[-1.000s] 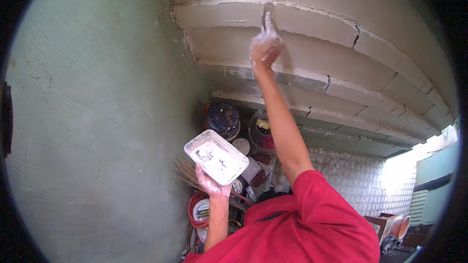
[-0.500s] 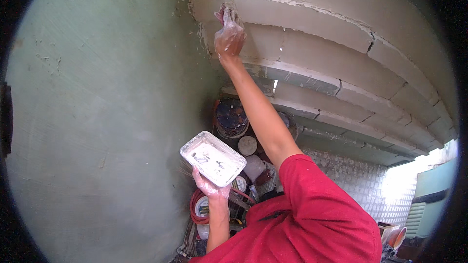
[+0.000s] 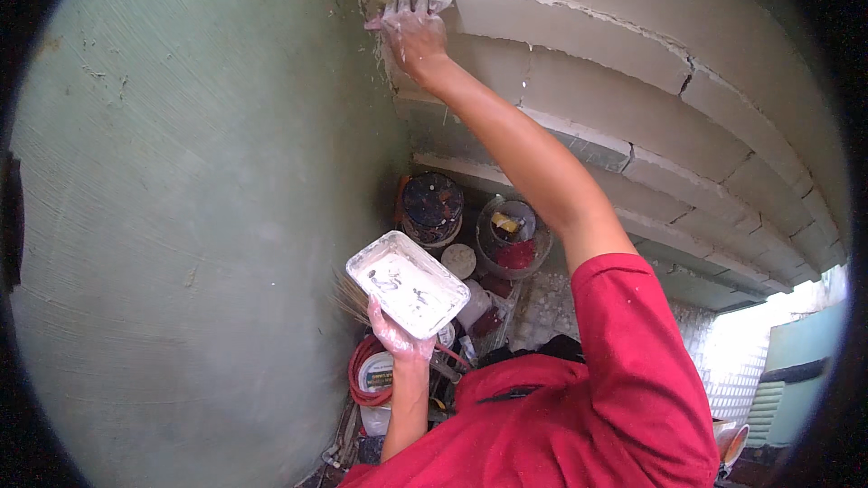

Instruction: Filling gaps between concrete blocks on an outdoor wall using plaster and a scraper.

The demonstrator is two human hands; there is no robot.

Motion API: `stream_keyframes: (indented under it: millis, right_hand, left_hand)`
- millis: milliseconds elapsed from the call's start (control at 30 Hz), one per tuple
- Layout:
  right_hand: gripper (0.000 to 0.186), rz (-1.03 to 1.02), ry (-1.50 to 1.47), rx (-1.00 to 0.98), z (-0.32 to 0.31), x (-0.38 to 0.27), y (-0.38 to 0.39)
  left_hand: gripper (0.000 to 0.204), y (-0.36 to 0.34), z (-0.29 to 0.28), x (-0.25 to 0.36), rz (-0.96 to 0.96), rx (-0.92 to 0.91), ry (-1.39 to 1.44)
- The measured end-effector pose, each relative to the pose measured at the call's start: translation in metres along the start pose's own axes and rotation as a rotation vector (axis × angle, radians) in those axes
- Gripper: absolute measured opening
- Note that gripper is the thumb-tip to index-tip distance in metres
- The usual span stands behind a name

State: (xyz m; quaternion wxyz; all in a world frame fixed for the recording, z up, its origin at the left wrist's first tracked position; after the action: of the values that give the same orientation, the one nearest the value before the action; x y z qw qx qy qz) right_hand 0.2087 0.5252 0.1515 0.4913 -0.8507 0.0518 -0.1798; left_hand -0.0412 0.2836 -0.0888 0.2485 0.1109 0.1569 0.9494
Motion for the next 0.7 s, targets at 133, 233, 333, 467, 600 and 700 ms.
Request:
stream_keyframes:
  millis: [133,233,333,467,600,700]
  right_hand:
    - [0.018,-0.065,0.078,0.07,0.014,-0.002,0.012]
    - [0.018,-0.026,0.02,-0.128,0.027,-0.007,0.022]
    - [0.019,-0.084,0.113,-0.016,0.037,-0.001,0.041]
    - [0.029,-0.023,0.069,-0.429,0.056,0.001,0.064]
    - [0.037,0.006,-0.014,-0.012,0.021,0.015,0.057]
    - [0.035,0.19,-0.269,0.219,-0.017,0.021,0.035]
  left_hand:
    - [0.06,-0.003,-0.006,0.0,0.007,0.004,0.017]
    - [0.06,-0.003,-0.011,0.002,0.006,0.017,0.023]
    - [0.06,-0.002,-0.003,-0.001,0.009,-0.008,0.023]
    - [0.06,-0.001,-0.001,0.001,0.003,-0.034,0.053]
    - [0.06,0.001,-0.006,0.0,-0.019,-0.073,0.062]
    - [0.06,-0.002,-0.011,0.006,-0.01,-0.057,0.064]
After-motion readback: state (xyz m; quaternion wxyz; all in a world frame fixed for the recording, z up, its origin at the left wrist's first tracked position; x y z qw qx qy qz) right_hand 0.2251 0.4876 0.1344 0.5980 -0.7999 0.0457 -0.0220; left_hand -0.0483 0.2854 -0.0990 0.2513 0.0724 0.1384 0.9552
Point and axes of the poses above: each hand's wrist, its own y-axis away from the middle knuckle, its own z-axis out of the palm, x = y × z, the point moved 5 cm from there along -y, towards the middle knuckle, and after that the axes turned 8 degrees about x, right-handed, at the moved point
